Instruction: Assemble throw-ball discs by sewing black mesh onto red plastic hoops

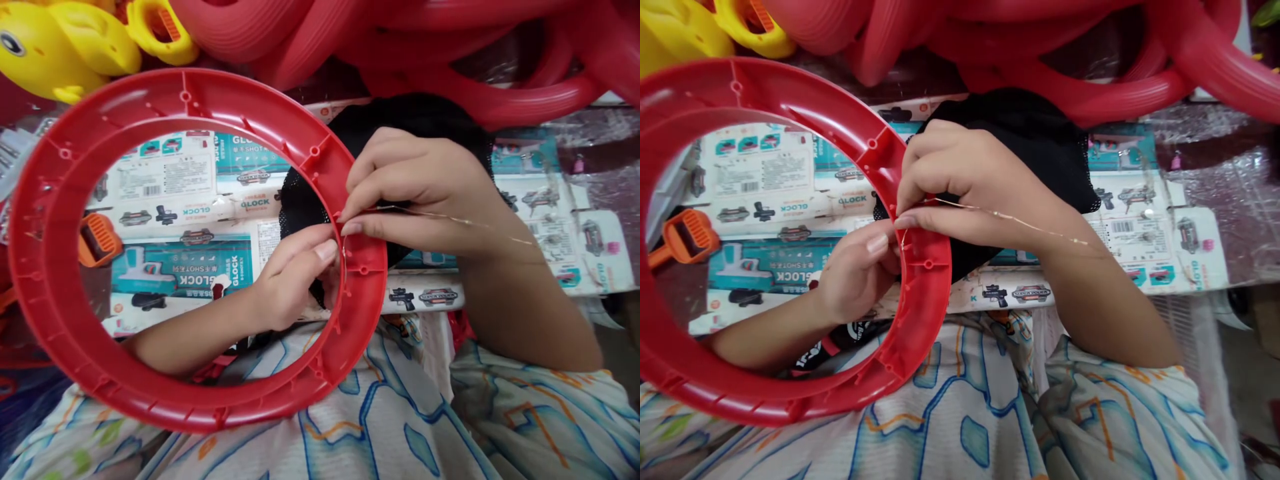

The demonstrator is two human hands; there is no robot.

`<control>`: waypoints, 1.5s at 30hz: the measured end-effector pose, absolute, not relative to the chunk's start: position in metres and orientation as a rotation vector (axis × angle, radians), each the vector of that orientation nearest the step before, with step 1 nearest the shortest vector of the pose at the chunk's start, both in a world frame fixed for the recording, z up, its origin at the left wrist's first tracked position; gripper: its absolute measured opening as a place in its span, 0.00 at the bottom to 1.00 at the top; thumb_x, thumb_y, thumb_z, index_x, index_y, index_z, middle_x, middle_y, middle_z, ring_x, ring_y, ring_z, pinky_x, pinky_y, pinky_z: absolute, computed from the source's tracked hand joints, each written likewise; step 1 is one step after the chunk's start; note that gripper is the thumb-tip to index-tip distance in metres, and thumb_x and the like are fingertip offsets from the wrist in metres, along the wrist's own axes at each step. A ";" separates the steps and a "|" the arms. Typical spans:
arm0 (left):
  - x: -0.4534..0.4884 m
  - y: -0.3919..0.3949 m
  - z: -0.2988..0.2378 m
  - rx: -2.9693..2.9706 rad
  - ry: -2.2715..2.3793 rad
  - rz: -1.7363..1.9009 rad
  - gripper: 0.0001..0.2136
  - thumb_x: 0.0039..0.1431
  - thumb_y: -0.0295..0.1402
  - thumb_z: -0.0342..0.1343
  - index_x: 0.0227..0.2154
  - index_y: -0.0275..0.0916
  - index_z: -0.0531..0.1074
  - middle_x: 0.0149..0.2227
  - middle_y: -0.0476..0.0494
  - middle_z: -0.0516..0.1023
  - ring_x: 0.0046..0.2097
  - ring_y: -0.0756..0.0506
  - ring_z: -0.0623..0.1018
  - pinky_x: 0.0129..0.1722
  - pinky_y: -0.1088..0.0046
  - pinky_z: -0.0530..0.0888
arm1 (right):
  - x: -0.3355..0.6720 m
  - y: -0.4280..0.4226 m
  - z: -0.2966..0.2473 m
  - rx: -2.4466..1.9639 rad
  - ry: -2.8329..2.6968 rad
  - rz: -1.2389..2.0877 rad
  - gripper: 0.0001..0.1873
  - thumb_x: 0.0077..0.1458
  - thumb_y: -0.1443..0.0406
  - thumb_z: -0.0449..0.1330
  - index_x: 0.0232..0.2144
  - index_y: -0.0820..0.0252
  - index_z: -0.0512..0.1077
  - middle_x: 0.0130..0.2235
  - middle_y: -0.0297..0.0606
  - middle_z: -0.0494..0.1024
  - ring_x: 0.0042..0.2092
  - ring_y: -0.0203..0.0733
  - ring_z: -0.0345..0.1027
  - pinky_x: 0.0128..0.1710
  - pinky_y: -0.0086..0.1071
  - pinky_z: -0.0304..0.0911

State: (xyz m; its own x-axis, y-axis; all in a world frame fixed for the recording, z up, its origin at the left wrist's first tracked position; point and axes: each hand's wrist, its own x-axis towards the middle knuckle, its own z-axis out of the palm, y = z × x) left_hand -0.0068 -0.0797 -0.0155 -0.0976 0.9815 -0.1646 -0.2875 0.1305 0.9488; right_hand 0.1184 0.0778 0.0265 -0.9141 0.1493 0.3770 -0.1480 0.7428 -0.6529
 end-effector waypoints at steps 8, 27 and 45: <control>-0.006 -0.075 -0.011 0.881 1.054 1.379 0.09 0.52 0.28 0.62 0.37 0.36 0.73 0.30 0.50 0.79 0.28 0.53 0.77 0.26 0.82 0.74 | 0.120 0.078 0.027 -0.003 -2.555 0.883 0.07 0.60 0.63 0.60 0.31 0.56 0.76 0.35 0.32 0.76 0.39 0.33 0.68 0.42 0.29 0.65; 0.002 -0.081 -0.004 0.990 1.353 0.909 0.05 0.56 0.34 0.52 0.33 0.38 0.65 0.27 0.51 0.70 0.27 0.51 0.69 0.25 0.76 0.68 | 0.110 0.070 0.018 -0.207 -2.189 1.240 0.04 0.50 0.69 0.69 0.26 0.59 0.77 0.30 0.31 0.75 0.31 0.31 0.68 0.35 0.28 0.68; 0.010 -0.090 0.011 0.966 1.347 0.977 0.16 0.62 0.34 0.48 0.50 0.40 0.53 0.23 0.56 0.72 0.21 0.52 0.70 0.21 0.76 0.64 | 0.109 0.067 0.012 -0.351 -2.167 0.986 0.03 0.50 0.67 0.69 0.26 0.55 0.78 0.32 0.34 0.77 0.33 0.37 0.70 0.34 0.32 0.69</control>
State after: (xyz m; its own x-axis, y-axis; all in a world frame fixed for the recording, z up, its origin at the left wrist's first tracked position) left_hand 0.0104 -0.0903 0.0108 -0.0068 0.9494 -0.3140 -0.0029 0.3139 0.9494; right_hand 0.1092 0.0667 0.0124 -0.7043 0.5038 0.5001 -0.0459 0.6707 -0.7403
